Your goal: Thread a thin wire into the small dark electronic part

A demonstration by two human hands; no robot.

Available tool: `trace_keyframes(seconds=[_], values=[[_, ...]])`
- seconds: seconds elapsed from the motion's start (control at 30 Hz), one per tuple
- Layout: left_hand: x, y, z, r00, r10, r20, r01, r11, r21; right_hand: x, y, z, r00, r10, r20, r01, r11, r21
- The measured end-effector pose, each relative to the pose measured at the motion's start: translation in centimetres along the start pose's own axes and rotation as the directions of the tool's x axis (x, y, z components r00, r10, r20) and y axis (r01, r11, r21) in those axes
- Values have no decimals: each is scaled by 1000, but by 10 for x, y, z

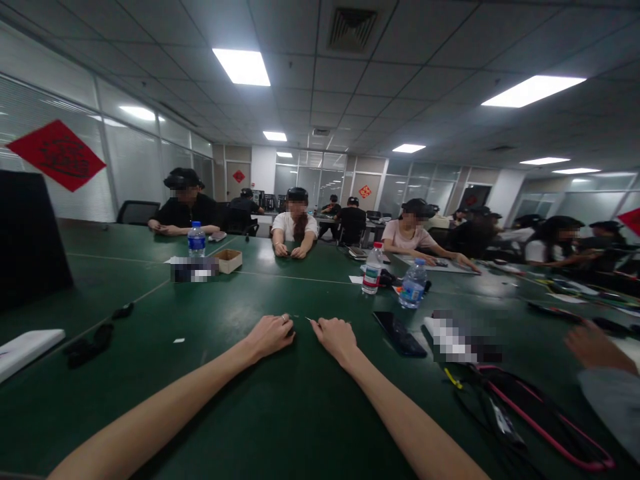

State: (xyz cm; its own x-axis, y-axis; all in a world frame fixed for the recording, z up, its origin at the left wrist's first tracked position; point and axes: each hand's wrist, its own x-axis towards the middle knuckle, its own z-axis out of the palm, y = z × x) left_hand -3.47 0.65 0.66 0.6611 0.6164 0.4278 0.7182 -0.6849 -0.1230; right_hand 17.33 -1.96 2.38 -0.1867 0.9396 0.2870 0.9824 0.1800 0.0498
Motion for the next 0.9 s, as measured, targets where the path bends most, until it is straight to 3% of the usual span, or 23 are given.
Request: trace_keyframes(seconds=[0.23, 0.43, 0.57, 0.73, 0.9], values=[[0, -1, 3, 999, 8, -32, -8, 1000, -8, 1, 0, 1, 990, -139, -28, 139, 990, -17], [1, -4, 8, 987, 82, -140, -82, 997, 9, 1, 2, 5, 988, -129, -81, 130, 992, 0], [-1, -3, 6, 956, 153, -250, -174, 983, -66, 1, 3, 5, 990, -85, -109, 84, 996, -14], [-7, 12, -8, 880, 339, -331, -438, 850, -293, -1, 3, 4, 978, -149, -146, 150, 989, -5], [-9, 31, -19, 875, 304, -377, -468, 727, -502, -3, -1, 5, 919, -359, -166, 366, 931, 11]])
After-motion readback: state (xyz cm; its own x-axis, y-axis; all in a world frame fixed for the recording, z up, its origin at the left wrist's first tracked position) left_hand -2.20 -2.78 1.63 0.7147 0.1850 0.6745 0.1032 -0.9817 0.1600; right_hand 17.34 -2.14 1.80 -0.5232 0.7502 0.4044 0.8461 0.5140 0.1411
